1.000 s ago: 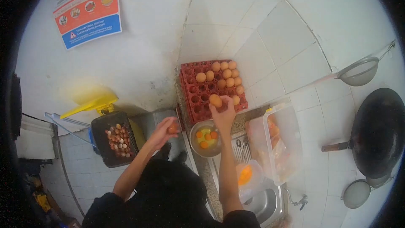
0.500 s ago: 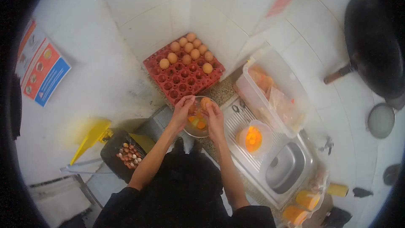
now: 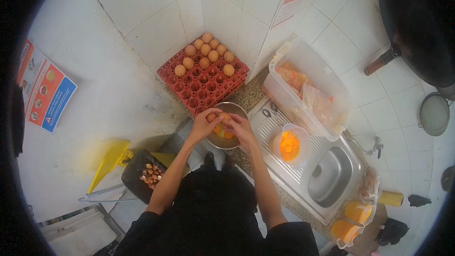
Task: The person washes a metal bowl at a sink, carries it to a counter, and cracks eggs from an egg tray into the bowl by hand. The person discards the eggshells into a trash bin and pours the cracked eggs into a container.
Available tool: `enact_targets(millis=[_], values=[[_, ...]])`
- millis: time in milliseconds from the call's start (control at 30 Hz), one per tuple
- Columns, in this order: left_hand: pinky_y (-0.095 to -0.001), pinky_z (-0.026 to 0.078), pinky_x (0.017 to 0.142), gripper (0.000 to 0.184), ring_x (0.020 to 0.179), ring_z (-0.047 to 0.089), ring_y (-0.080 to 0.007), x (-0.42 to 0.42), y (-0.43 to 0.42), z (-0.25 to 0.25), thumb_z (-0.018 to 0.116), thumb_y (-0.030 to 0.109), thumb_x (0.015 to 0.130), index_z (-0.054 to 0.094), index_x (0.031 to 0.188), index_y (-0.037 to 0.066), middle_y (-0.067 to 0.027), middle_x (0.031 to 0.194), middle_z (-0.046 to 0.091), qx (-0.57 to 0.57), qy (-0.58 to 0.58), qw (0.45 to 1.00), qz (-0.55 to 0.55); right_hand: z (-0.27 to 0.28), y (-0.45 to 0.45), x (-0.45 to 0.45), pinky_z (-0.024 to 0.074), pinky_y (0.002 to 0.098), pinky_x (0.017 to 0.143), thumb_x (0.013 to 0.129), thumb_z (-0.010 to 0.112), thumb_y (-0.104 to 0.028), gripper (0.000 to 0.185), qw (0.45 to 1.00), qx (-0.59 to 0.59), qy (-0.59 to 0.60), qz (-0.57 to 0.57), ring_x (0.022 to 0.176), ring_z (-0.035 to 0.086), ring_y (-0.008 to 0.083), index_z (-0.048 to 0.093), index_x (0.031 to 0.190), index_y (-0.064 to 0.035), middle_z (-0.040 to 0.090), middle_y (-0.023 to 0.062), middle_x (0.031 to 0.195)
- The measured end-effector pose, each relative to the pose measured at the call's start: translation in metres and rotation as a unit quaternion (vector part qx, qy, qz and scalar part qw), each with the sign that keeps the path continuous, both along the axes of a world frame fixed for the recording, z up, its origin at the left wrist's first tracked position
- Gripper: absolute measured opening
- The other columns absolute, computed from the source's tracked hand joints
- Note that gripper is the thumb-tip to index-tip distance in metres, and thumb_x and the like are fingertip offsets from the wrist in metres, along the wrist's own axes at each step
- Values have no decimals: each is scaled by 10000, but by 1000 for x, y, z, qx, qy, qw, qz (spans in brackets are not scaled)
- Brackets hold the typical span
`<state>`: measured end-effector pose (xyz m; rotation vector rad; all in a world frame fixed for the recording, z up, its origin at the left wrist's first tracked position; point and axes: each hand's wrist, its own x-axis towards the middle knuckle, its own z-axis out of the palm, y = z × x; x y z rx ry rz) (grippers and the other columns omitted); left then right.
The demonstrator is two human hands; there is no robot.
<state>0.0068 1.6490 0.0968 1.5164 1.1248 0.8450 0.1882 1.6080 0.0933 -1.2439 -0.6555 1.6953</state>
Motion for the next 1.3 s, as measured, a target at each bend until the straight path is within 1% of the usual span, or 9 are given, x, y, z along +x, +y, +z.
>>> enact_targets(millis=[333, 433, 533, 633, 733, 833, 933, 1133, 1300], values=[[-292, 530, 718, 305, 794, 669, -116, 6, -2, -8, 720, 217, 884, 707, 1139, 49, -73, 885, 733, 11, 72, 997, 7, -9, 10, 8, 568, 278, 719, 982, 506, -116, 316, 992, 3, -123, 14, 835, 666, 164, 597, 1249, 26, 661, 106, 1019], [-294, 533, 742, 311, 804, 679, -132, 7, -5, -1, 716, 227, 883, 712, 1142, 54, -80, 898, 738, 11, 92, 996, 2, -12, 11, 12, 570, 273, 718, 976, 493, -116, 342, 986, 29, -163, 34, 826, 670, 162, 585, 1271, 30, 670, 113, 1049], [-299, 534, 770, 313, 820, 688, -142, 8, -5, -12, 711, 233, 885, 715, 1144, 57, -93, 913, 741, 18, 71, 997, 10, -15, 9, 12, 567, 287, 716, 970, 563, -139, 301, 983, 35, -179, 16, 871, 677, 173, 640, 1199, 41, 705, 111, 1023], [-303, 533, 795, 324, 846, 693, -143, 8, -6, -8, 713, 240, 882, 716, 1149, 56, -113, 944, 743, 42, 88, 995, 13, -21, 6, 13, 573, 287, 733, 942, 606, -95, 304, 984, 66, -165, -17, 881, 682, 181, 630, 1206, 53, 704, 128, 1052], [-304, 536, 774, 348, 825, 696, -144, 10, -9, 3, 721, 250, 873, 711, 1150, 39, -131, 916, 744, 58, 121, 991, 24, -22, 7, 14, 580, 292, 750, 913, 638, -55, 323, 983, 79, -166, -10, 902, 684, 187, 619, 1212, 68, 700, 144, 1077], [-306, 540, 748, 372, 776, 697, -148, 8, -7, -11, 728, 265, 868, 708, 1145, 18, -134, 854, 743, 45, 100, 994, 18, -19, 6, 13, 586, 296, 756, 905, 647, -53, 326, 980, 92, -178, -1, 914, 684, 186, 620, 1201, 81, 699, 150, 1070], [-303, 539, 722, 379, 727, 687, -144, 8, -8, -13, 724, 273, 874, 705, 1143, 6, -122, 798, 737, 31, 101, 994, 26, -25, 7, 13, 588, 292, 745, 904, 647, -52, 323, 977, 98, -188, 5, 904, 687, 183, 627, 1193, 89, 702, 149, 1057], [-289, 533, 706, 338, 715, 670, -117, 6, -6, -26, 694, 239, 901, 709, 1144, 5, -102, 801, 742, 22, 100, 995, 16, -38, 8, 16, 589, 291, 726, 902, 631, -39, 316, 973, 110, -202, 7, 869, 691, 173, 642, 1195, 79, 708, 140, 1032], [-281, 535, 716, 347, 744, 676, -105, 5, -8, -6, 690, 203, 895, 694, 1175, -1, -96, 829, 749, -11, 88, 996, 20, -32, 9, 19, 578, 286, 744, 893, 610, -10, 327, 979, 94, -179, 2, 890, 685, 161, 638, 1212, 57, 704, 118, 1054]])
